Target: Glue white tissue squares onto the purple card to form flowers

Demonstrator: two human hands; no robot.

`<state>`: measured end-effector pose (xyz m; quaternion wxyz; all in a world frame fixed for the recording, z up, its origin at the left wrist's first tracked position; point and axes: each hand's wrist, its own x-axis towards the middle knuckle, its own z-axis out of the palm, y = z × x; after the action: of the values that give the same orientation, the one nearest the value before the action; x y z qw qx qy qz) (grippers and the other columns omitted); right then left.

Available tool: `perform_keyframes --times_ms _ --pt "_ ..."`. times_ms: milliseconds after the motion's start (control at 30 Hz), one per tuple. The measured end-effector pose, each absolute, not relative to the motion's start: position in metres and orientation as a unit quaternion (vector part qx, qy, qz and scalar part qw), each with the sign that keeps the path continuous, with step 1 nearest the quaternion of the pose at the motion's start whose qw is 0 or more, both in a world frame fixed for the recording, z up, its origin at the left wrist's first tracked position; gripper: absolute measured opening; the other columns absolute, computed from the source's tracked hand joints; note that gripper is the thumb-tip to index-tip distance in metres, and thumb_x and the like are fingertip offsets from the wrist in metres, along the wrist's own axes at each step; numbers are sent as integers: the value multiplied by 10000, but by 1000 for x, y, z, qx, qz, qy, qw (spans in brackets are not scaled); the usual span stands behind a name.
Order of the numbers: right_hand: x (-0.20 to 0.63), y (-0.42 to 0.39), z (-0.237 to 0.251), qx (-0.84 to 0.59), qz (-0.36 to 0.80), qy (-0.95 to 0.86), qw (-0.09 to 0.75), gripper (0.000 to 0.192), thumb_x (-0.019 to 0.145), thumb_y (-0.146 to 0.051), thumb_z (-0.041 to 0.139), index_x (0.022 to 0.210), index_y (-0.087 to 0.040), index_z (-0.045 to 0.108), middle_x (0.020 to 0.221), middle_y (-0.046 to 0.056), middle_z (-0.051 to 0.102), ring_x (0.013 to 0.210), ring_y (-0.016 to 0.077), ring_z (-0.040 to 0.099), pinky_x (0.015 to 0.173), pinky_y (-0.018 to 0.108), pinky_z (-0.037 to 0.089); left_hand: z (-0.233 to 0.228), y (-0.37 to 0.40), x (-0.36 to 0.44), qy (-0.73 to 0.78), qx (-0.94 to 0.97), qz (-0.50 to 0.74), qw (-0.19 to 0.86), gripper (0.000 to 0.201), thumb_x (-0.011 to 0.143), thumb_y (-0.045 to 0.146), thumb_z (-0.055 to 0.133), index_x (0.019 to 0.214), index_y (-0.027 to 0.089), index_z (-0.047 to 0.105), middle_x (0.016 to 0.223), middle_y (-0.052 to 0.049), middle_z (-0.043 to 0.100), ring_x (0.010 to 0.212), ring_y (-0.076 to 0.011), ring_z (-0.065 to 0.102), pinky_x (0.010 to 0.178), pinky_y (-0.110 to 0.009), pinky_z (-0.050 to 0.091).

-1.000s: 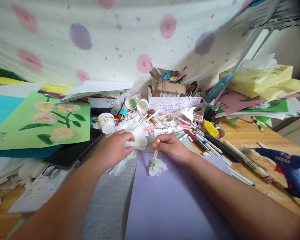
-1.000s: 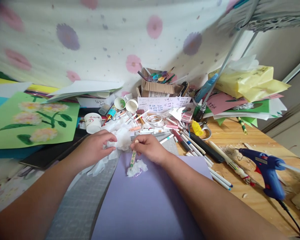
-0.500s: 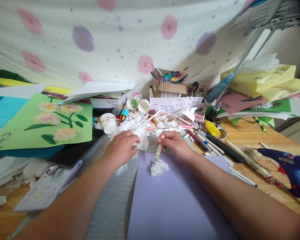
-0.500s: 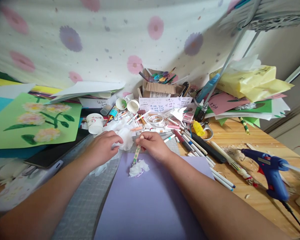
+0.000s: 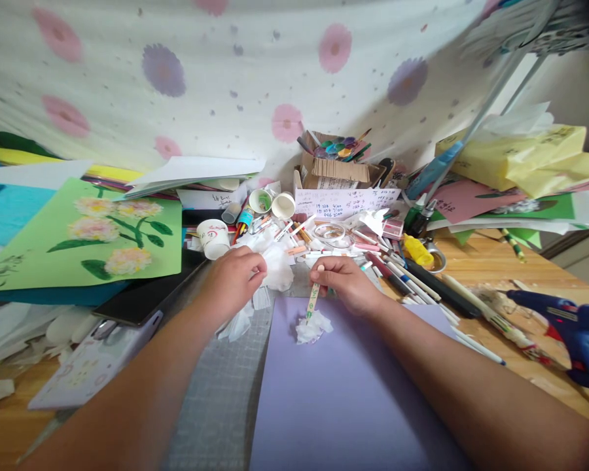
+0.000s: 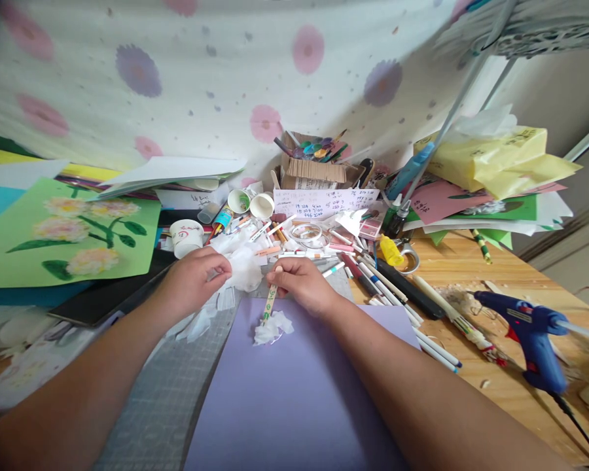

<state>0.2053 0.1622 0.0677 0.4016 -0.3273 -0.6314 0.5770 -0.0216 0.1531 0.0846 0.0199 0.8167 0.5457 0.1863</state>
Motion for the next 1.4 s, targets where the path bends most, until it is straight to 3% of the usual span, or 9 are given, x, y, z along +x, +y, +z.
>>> perform_keyframes --times_ms 200,500,633,767,1033,1167,1400 --pt "207 164 65 -320 581 -629 406 223 723 -325 651 591 -161 580 494 -33 510 492 104 449 522 245 338 91 150 -26 555 775 280 115 154 809 287 496 733 183 581 823 -8 574 786 -167 546 717 -284 401" --pt "207 164 63 -307 590 -623 412 209 734 -305 646 596 -159 588 498 -35 510 491 101 454 522 242 340 91 148 -26 553 712 331 279 181 815 361 500 763 189 520 659 33 553 610 -129 511 547 -227 358" --pt "207 163 65 -316 587 -626 405 205 717 -316 657 600 -160 596 497 -33 513 490 106 463 521 245 353 86 148 -29 582 735 259 233 131 782 327 516 783 200 548 651 40 568 593 -133 518 533 -230 347" --pt "206 162 67 -319 586 -626 403 222 703 -333 664 589 -159 588 500 -32 515 490 106 465 517 244 354 84 148 -30 586 759 207 195 174 774 270 482 886 218 604 772 20 639 699 -163 582 589 -242 384" --pt "206 162 67 -319 588 -627 400 212 708 -321 659 591 -162 580 504 -35 511 491 104 461 521 245 347 85 150 -31 585 766 196 179 298 782 156 379 919 228 634 907 5 668 759 -165 602 639 -245 407" --pt "206 163 66 -317 585 -630 400 211 726 -316 654 601 -162 583 502 -36 517 494 104 464 528 245 351 85 152 -35 574 774 218 156 256 788 175 416 925 217 628 978 -16 656 846 -176 601 696 -256 421" --pt "206 164 60 -301 573 -610 456 225 764 -340 658 636 -165 597 536 -29 548 518 102 472 547 244 367 95 151 -37 627 714 278 140 111 790 268 517 827 208 603 786 0 652 733 -176 594 634 -267 395"
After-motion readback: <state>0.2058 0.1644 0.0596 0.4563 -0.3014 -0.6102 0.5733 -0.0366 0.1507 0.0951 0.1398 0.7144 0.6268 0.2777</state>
